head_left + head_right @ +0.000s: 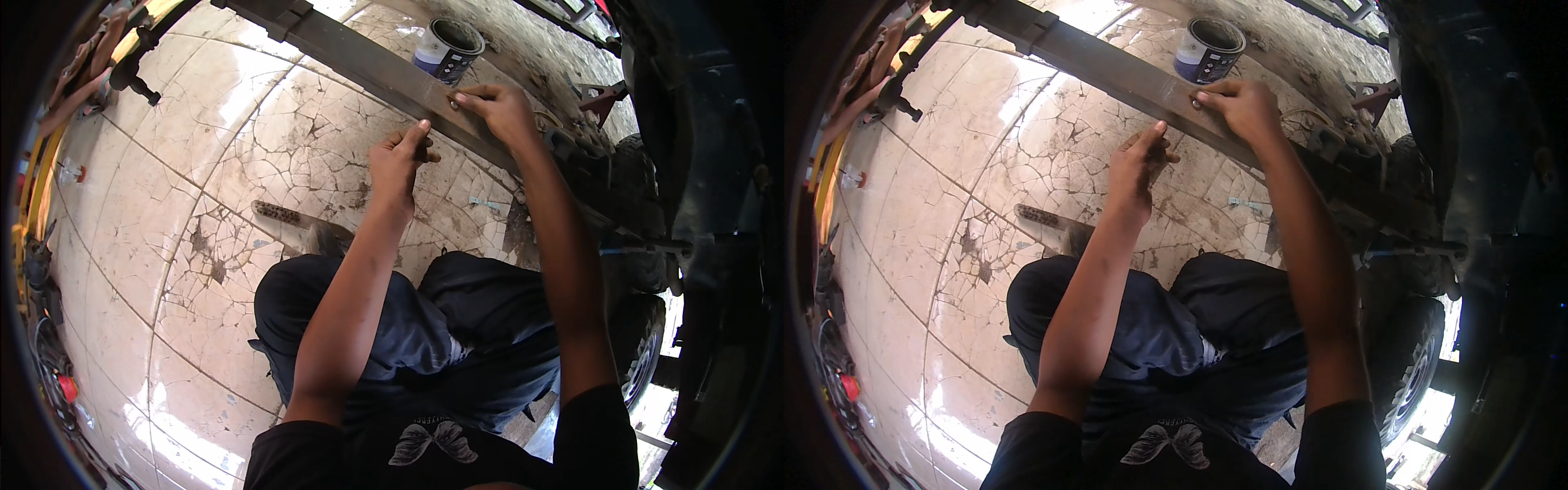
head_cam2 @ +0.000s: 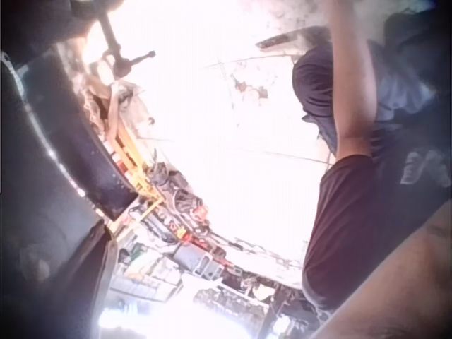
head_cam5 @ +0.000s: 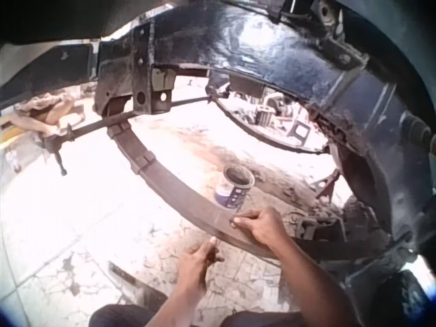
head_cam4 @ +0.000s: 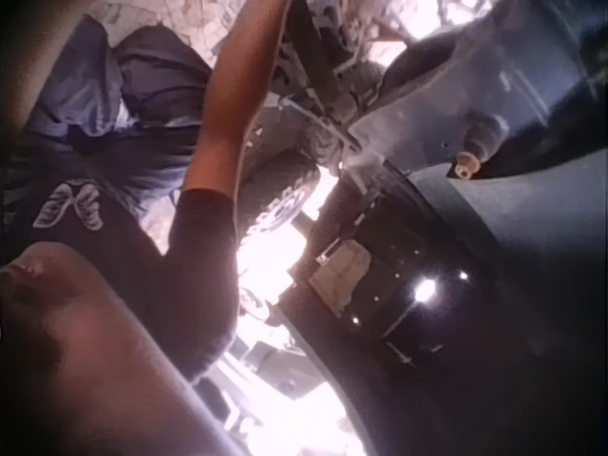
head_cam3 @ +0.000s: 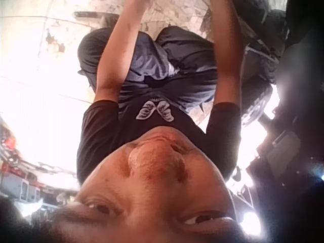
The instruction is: The person sits on the floor under a vehicle and repeatedly scrubs a metal beam with a small abrasive pad. They wipe the beam back and forth, occasionally pausing to adjust the pad or inspect the surface.
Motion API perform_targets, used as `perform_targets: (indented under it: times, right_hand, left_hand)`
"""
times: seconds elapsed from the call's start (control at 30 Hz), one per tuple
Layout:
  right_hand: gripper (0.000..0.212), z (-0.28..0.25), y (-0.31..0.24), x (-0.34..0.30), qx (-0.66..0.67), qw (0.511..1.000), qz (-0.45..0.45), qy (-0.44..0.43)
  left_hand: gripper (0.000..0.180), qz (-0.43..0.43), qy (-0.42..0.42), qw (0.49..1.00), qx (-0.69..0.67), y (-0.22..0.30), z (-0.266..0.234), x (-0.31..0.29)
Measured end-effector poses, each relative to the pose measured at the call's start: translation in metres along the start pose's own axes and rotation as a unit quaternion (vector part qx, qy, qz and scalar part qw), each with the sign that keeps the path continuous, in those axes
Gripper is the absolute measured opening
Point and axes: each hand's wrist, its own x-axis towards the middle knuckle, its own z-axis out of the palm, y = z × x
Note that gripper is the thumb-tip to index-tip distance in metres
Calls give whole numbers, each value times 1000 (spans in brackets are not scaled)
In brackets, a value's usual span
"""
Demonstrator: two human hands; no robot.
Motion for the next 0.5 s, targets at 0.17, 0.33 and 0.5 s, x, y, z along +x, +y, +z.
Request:
perform_targets:
  times: [0.17, 0.33, 0.5]
  right_hand:
    - [29, 33, -23, 16, 33, 999, 27, 6]
    - [30, -5, 7, -3, -3, 999, 43, 17]
    - [31, -15, 14, -25, -38, 995, 81, 38]
  left_hand:
    - [36, -12, -26, 999, -17, -1, 2, -1]
    - [34, 10, -111, 992, 58, 4, -6, 0]
    - [35, 38, -138, 986, 87, -3, 2, -2]
